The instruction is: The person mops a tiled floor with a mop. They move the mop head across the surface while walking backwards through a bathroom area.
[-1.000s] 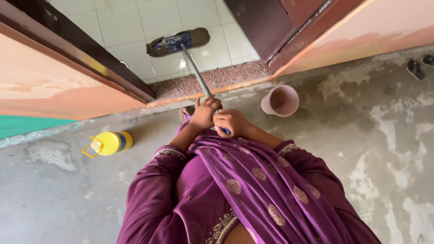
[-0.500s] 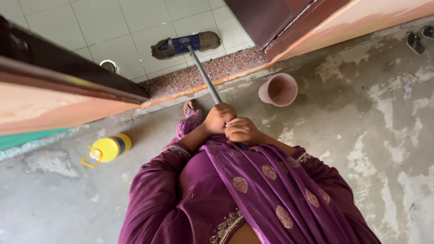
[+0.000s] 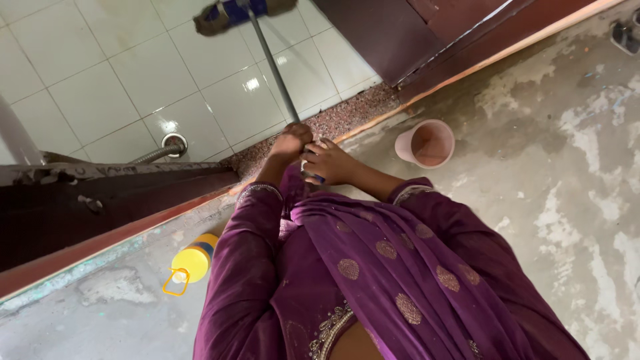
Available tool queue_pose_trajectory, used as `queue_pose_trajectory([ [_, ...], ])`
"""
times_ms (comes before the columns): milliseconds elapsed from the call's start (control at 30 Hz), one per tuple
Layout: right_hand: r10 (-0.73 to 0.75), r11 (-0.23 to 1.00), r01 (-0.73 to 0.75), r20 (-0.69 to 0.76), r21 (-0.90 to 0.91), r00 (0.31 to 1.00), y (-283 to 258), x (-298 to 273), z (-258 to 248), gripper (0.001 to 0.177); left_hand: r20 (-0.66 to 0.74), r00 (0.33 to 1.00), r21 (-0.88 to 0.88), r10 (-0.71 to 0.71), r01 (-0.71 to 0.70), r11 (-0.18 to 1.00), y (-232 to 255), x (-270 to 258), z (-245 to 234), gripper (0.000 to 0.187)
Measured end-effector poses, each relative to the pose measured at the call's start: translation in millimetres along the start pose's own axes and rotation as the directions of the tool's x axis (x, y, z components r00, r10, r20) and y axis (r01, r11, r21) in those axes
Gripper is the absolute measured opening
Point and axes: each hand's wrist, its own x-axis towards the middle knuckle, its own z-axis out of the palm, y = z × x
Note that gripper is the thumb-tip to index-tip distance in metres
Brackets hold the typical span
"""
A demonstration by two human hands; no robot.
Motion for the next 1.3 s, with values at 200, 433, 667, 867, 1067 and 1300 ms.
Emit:
queue_pose_trajectory([
  [200, 0.078, 0.996, -0.076, 0.041, -0.048, 0.996, 26.4, -51.0, 28.6, 0.034, 0.120, 0.982, 0.015, -0.148, 0.148, 0.989, 35.0, 19.0, 19.2, 0.054],
  [433, 0.136, 0.991, -0.135, -0.049, 0.019, 0.990, 2.6, -109.2, -15.1, 0.031, 0.177, 0.975, 0.037, -0.135, 0.130, 0.991, 101.6, 8.3, 17.2, 0.054],
  [667, 0.000, 0.992, 0.049, -0.384, 0.119, 0.923, -24.0, -183.2, -101.9, 0.016, -0.262, 0.964, -0.144, 0.036, -0.076, 0.987, 221.1, -18.0, 4.4, 0.038],
  [867, -0.088, 0.954, 0.227, -0.540, 0.196, 0.837, -45.5, -244.2, -174.2, 0.014, -0.402, 0.887, -0.228, 0.229, -0.339, 0.913, 327.8, -25.6, -33.9, 0.032],
  [1067, -0.128, 0.894, 0.382, -0.686, 0.233, 0.716, -62.7, -266.4, -211.2, 0.023, -0.373, 0.869, -0.351, 0.325, -0.457, 0.818, 365.9, -20.5, -57.7, 0.025],
  [1300, -0.121, 0.860, 0.424, -0.693, 0.284, 0.711, -51.8, -232.7, -211.6, 0.029, -0.461, 0.829, -0.408, 0.318, -0.516, 0.754, 335.4, -1.8, -48.9, 0.021],
])
